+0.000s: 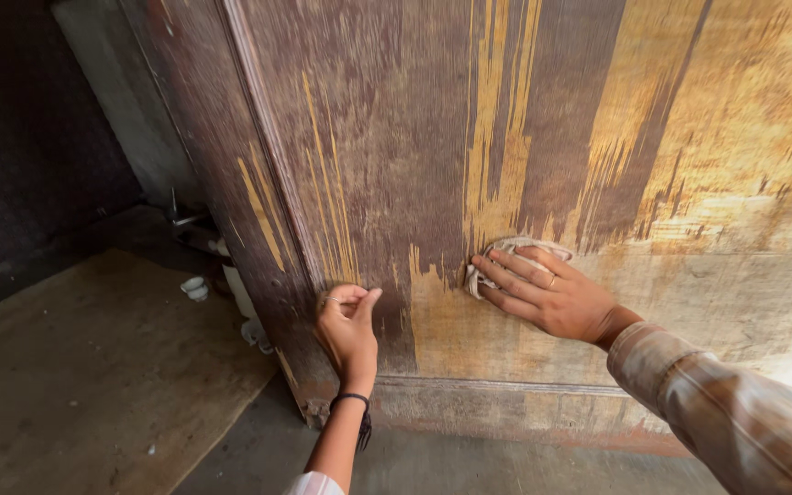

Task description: The person sits on the floor and uses a cloth to wipe the lower section of a wooden door. They gather small debris from the floor and then proceed to wipe the door surface with the cloth.

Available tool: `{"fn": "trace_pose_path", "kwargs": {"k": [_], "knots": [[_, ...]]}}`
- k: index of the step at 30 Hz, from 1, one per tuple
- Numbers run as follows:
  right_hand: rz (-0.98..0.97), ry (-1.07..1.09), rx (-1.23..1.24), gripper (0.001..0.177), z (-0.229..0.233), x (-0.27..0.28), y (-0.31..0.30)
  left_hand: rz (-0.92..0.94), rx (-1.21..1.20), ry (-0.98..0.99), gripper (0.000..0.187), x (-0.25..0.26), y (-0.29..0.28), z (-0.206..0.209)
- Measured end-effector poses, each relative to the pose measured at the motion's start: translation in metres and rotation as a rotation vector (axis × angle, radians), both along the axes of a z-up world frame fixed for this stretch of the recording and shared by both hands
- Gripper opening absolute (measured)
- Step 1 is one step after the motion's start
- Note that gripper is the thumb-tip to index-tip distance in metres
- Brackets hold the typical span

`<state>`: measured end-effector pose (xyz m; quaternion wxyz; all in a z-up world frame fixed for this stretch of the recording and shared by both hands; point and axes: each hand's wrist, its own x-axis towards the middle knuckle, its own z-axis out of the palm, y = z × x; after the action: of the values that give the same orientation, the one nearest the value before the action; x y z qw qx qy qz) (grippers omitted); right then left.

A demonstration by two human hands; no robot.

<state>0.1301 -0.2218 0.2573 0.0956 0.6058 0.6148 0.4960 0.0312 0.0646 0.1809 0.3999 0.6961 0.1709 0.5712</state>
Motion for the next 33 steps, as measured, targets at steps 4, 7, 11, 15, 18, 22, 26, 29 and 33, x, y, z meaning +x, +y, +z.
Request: {"fn": "trace_pose_path", "kwargs": {"k": [4,7,11,15,18,22,26,29,33], "knots": [[-0.010,0.007,-0.016,0.050,0.001,-0.002,-0.001,-0.016,-0.028,-0.041,0.021,-0.001,-0.006,0.007],[-0.077,0.022,-0.076,0.056,0.001,-0.003,-0.002,0.026,-0.071,-0.025,0.021,-0.002,-0.016,0.015],[-0.149,-0.086,-0.195,0.070,0.024,0.002,0.011,0.057,0.041,-0.078,0.010,-0.008,-0.025,0.032],[0.027,0.127,0.369,0.055,0.080,0.009,0.034,0.010,-0.006,-0.109,0.023,-0.014,-0.034,0.052],[-0.056,0.287,0.656,0.053,0.111,0.012,0.064,0.022,0.031,-0.092,0.024,-0.020,-0.041,0.056],[-0.184,0.174,0.395,0.056,0.085,0.012,0.084,0.011,0.020,-0.095,0.030,-0.027,-0.045,0.056],[0.181,-0.136,-0.215,0.057,0.006,0.006,0.064,-0.001,0.054,-0.069,0.031,-0.034,-0.038,0.068],[0.137,0.029,-0.548,0.051,-0.016,0.018,0.050,-0.039,0.127,-0.091,0.031,-0.036,-0.032,0.080],[0.246,1.114,-0.614,0.052,0.037,0.035,0.049,-0.023,0.239,-0.080,0.031,-0.034,-0.026,0.093]]}}
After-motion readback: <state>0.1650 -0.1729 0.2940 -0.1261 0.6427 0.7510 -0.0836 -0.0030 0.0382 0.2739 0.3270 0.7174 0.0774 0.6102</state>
